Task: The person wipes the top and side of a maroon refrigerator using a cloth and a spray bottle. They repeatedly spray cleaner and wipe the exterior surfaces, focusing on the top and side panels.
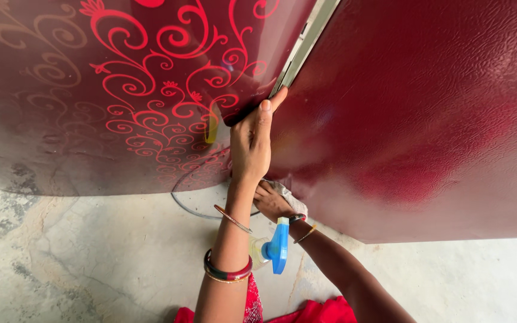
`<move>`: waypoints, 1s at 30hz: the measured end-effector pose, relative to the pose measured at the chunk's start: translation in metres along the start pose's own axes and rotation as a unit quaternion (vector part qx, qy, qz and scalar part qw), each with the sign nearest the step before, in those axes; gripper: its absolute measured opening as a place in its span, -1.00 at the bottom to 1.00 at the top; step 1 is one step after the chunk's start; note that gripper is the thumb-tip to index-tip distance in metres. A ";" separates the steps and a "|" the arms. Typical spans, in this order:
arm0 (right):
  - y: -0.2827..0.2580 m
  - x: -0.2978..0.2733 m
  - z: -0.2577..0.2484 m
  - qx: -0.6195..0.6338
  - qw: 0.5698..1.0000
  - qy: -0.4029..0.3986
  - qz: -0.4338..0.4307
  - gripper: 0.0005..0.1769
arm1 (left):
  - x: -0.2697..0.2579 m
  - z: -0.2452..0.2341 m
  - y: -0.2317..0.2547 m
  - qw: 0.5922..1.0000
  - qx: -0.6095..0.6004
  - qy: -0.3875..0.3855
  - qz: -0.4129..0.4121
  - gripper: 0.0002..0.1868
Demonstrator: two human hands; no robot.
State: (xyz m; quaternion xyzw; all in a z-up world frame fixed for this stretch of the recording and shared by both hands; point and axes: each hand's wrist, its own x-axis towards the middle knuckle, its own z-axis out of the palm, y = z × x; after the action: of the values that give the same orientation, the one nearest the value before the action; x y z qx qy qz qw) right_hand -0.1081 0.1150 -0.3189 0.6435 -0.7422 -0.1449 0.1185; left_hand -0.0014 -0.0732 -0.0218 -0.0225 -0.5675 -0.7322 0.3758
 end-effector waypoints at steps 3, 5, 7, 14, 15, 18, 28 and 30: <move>-0.005 -0.040 0.011 -0.020 0.996 -0.090 -0.009 -0.51 | -0.001 -0.003 -0.003 1.000 0.001 -0.014 -0.002 -0.45; 0.001 -0.085 0.012 0.150 0.988 0.009 0.020 -0.38 | -0.002 -0.003 -0.005 1.000 0.005 -0.010 -0.005 -0.45; 0.000 -0.132 0.011 -0.003 0.994 -0.102 0.033 -0.40 | 0.000 -0.003 -0.008 1.000 -0.006 -0.016 0.002 -0.45; 0.023 -0.287 -0.044 0.017 0.988 -0.133 0.083 -0.29 | 0.002 -0.001 -0.013 0.999 -0.048 -0.012 0.004 -0.44; 0.027 -0.290 -0.050 0.000 0.986 -0.143 0.087 -0.29 | 0.002 0.000 -0.013 0.999 -0.047 -0.009 0.002 -0.44; 0.034 -0.266 -0.062 -0.021 0.983 -0.160 0.089 -0.40 | 0.002 0.003 -0.014 0.999 -0.045 0.005 -0.006 -0.45; -0.003 -0.035 0.003 0.019 0.994 -0.100 0.025 -0.50 | 0.001 -0.001 -0.001 0.999 0.039 0.022 0.005 -0.51; -0.010 -0.005 0.021 0.015 0.999 -0.028 0.024 -0.44 | 0.000 -0.002 -0.001 0.998 0.056 0.026 0.011 -0.52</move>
State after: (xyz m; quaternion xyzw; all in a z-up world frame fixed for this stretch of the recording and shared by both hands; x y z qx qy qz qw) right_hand -0.1057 0.1201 -0.3423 0.6229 -0.7626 -0.1485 0.0914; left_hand -0.0007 -0.0747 -0.0234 0.0114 -0.5978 -0.6952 0.3990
